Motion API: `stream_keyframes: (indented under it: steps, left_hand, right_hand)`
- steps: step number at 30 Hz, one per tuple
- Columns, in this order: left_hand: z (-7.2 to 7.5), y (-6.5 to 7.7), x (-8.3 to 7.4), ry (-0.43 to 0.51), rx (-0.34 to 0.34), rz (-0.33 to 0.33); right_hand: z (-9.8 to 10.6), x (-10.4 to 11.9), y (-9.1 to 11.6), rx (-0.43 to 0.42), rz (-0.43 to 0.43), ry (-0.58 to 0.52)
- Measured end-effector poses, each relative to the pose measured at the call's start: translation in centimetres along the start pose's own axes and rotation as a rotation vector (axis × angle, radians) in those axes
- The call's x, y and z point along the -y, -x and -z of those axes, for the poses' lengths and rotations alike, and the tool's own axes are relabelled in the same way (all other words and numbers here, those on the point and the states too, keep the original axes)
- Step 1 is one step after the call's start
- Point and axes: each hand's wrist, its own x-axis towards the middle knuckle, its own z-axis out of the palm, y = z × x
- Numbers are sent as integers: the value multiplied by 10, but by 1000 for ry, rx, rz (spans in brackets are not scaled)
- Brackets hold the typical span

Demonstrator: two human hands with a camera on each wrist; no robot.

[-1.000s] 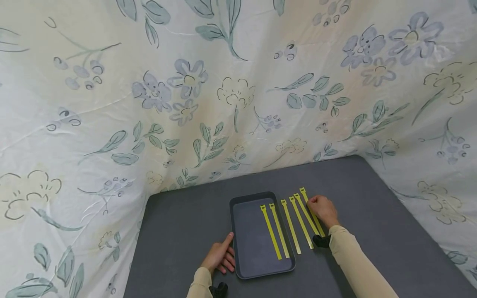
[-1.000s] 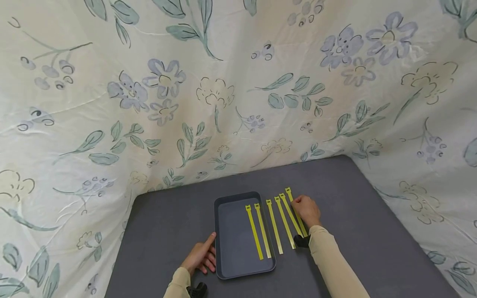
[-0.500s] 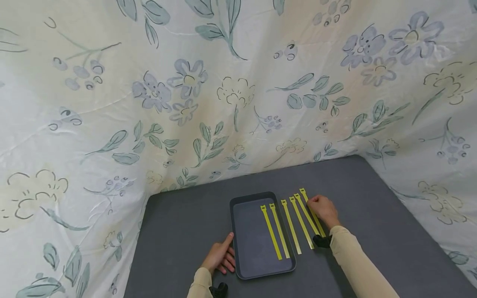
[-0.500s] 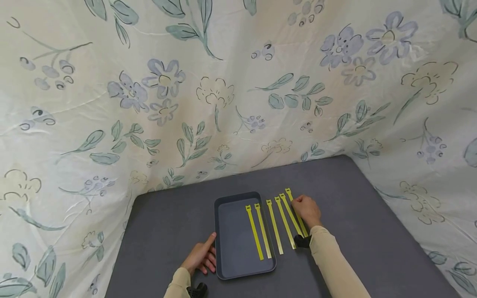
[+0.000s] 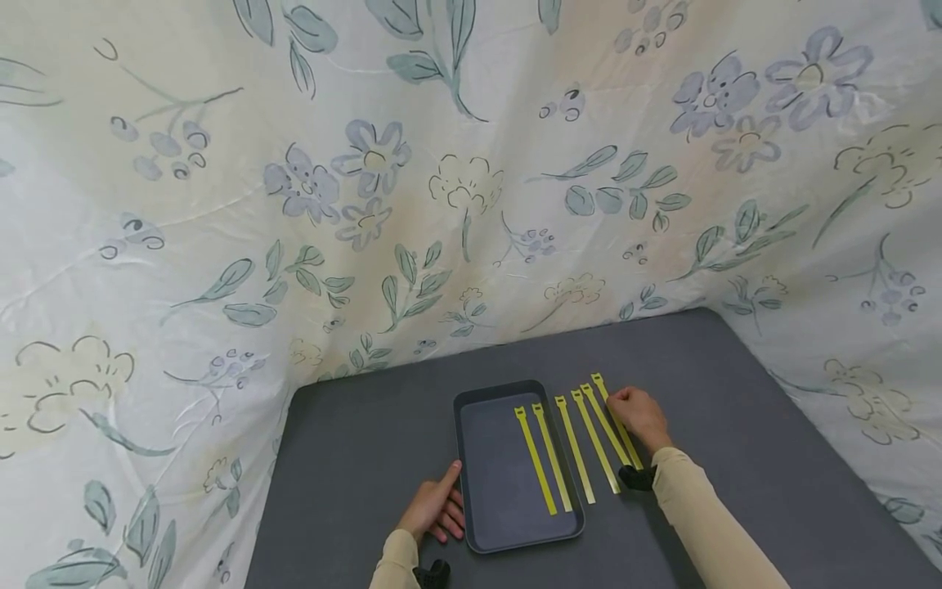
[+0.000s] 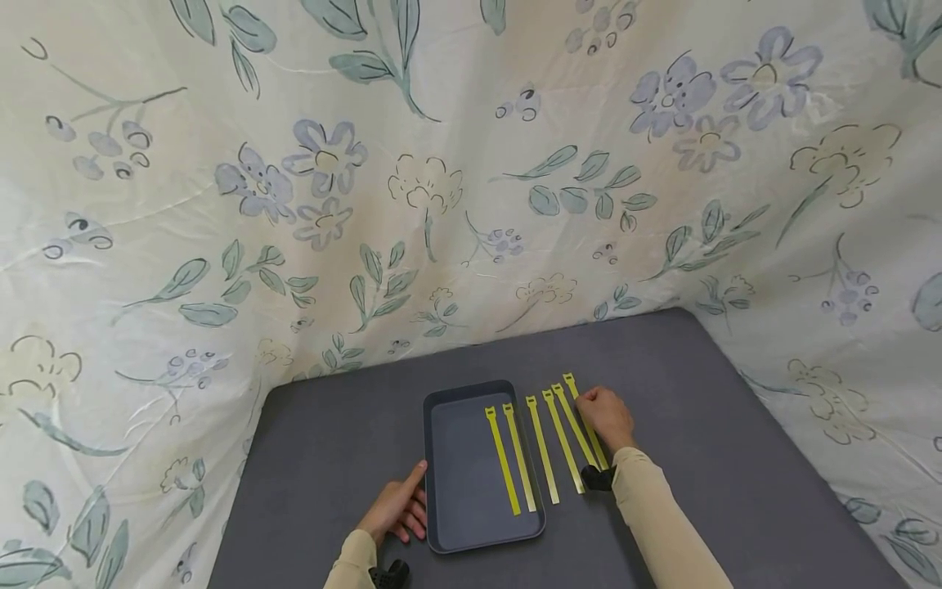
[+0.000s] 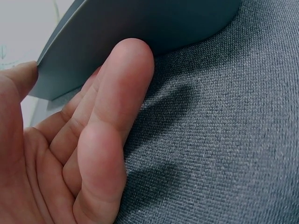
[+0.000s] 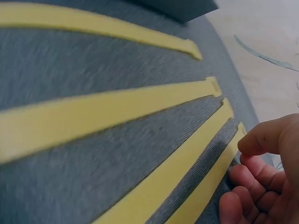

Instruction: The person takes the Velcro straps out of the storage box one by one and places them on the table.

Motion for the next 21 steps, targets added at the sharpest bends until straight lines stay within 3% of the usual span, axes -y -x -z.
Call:
stream_keyframes:
  steps: [8,14,21]
  left_hand:
    - [1,1,0,-7,9,9]
    - [0,2,2,0,15,4]
    - [1,2,-1,-1,14,-8]
  right_hand:
    - [8,-9,-6,44,3,-356]
    - [17,2,-3,77,-7,-414]
    - [27,36,1,106,42,-424]
